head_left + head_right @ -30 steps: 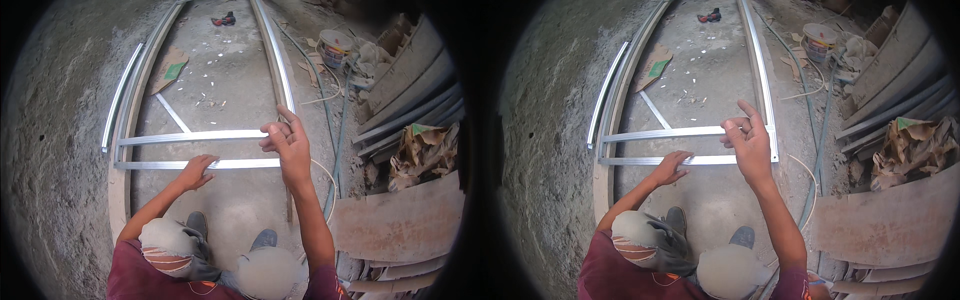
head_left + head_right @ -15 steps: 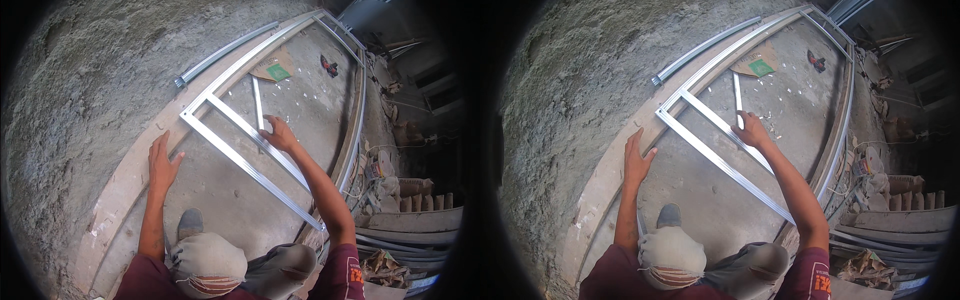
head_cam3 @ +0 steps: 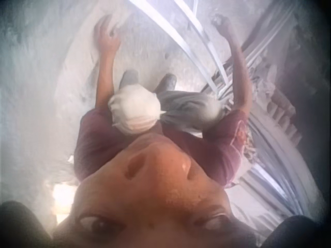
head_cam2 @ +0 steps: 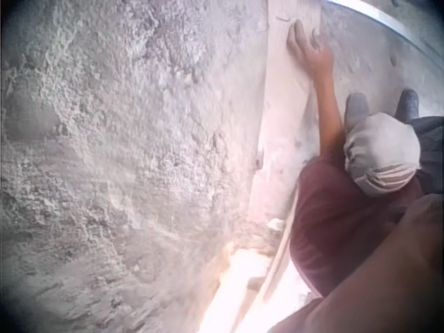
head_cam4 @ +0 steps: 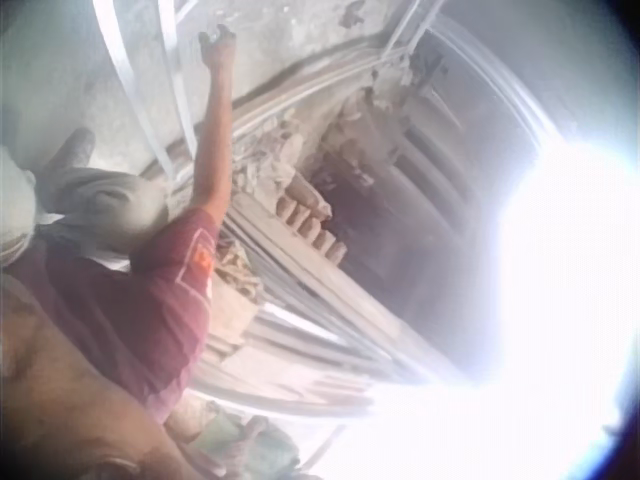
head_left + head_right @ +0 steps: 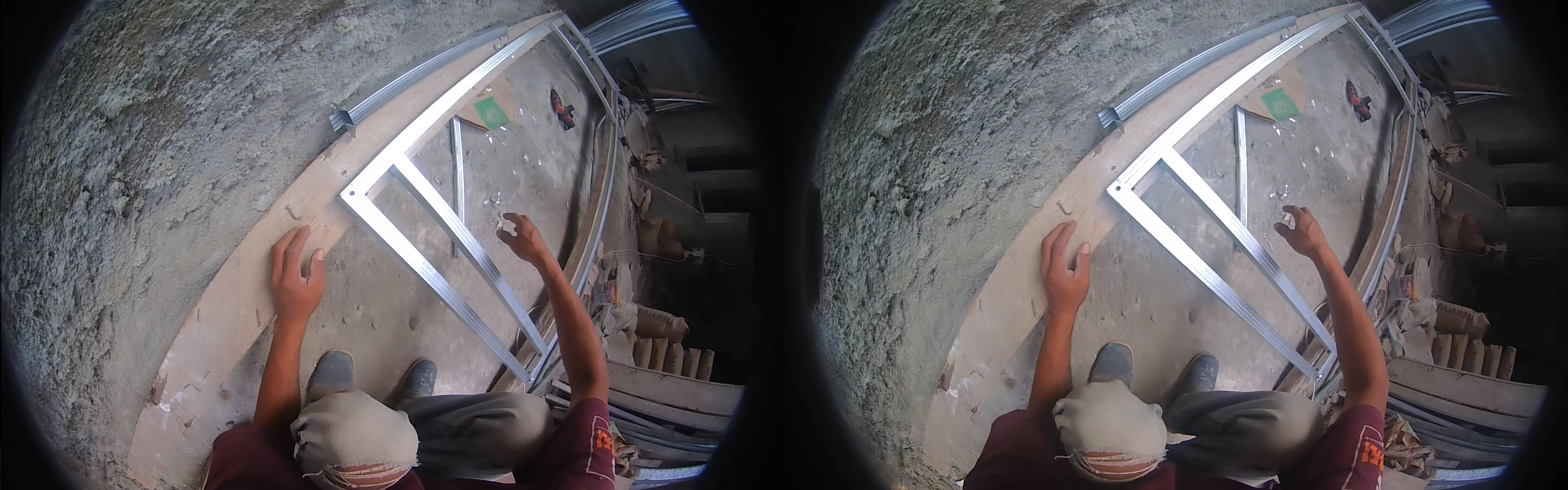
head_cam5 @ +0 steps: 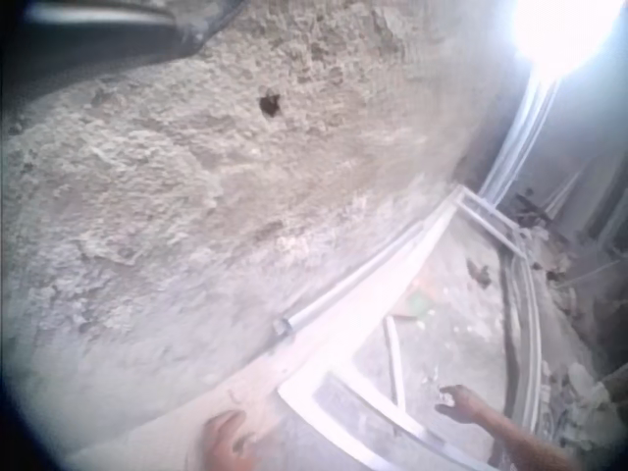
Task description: The person assembles a rectangular metal frame on the floor, using a tape measure to measure and mark the metal profiles. They position the frame pieces and verify dimensions before proceeding.
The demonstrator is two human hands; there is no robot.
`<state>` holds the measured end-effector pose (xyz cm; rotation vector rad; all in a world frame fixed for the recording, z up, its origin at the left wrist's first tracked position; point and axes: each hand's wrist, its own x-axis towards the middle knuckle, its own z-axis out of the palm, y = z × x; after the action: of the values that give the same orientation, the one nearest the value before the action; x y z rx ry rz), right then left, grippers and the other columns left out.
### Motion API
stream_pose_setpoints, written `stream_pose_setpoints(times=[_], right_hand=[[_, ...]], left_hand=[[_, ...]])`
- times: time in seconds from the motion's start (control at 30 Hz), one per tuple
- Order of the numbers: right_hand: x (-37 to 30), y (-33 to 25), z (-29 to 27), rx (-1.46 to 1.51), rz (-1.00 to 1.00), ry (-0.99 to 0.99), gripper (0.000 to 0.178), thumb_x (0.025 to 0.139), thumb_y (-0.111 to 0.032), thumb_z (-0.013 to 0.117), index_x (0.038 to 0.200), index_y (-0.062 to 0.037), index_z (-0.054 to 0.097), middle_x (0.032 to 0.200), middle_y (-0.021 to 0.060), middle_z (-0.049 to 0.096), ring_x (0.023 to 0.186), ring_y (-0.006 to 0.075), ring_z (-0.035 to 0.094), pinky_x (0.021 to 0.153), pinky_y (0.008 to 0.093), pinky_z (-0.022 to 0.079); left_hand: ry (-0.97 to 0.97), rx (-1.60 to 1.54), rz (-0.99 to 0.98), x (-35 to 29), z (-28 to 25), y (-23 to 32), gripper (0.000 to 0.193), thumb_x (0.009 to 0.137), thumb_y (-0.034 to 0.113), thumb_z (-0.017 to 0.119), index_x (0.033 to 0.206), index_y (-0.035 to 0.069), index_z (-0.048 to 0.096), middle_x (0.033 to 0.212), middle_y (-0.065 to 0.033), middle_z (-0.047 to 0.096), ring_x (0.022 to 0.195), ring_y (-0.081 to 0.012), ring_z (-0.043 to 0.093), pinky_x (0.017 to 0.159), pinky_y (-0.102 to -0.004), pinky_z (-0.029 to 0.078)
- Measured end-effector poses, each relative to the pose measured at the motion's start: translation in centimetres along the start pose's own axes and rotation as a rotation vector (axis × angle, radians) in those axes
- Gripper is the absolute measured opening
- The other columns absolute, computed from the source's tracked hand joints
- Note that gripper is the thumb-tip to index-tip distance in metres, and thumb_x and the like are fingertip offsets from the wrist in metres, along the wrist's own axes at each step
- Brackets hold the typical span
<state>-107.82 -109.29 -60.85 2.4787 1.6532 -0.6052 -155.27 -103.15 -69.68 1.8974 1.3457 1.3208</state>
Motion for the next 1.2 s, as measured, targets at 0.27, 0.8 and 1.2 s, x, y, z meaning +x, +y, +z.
stream_pose_setpoints(times=[0.27,0.8,1.2], right_hand=[[-0.5,-11.5,-15.3,0.509,-0.282,0.105,0.045,0.097,-0.029,0.062,0.129,0.0013,0.06,0.119,0.0221,0.066,0.106,0.0324,0.067,0.092,0.0402,0.054],[-39.3,-25.7,-66.7,0.795,-1.175,0.953,0.036,0.09,-0.005,0.064,0.125,-0.0117,0.065,0.099,0.0116,0.069,0.08,0.0203,0.065,0.071,0.0305,0.052],[-53.2,-6.9,-33.9,0.754,0.787,0.346,0.043,0.082,-0.018,0.069,0.122,-0.0022,0.066,0.106,0.0197,0.071,0.094,0.0329,0.07,0.083,0.0412,0.055]], left_hand=[[-0.144,-0.038,-0.297,-0.6,0.3,0.6,0.022,0.091,0.011,0.065,0.11,0.0,0.065,0.098,-0.0095,0.059,0.078,-0.0226,0.054,0.072,-0.0394,0.048],[-0.718,0.291,-0.68,0.2,-34.7,27.2,0.023,0.084,0.022,0.071,0.097,0.002,0.068,0.09,-0.0169,0.07,0.087,-0.0276,0.069,0.081,-0.0389,0.054],[-0.849,0.021,-1.292,7.3,-42.9,35.0,0.02,0.091,0.02,0.063,0.102,0.003,0.066,0.083,-0.0081,0.069,0.063,-0.0178,0.066,0.057,-0.0323,0.052]])
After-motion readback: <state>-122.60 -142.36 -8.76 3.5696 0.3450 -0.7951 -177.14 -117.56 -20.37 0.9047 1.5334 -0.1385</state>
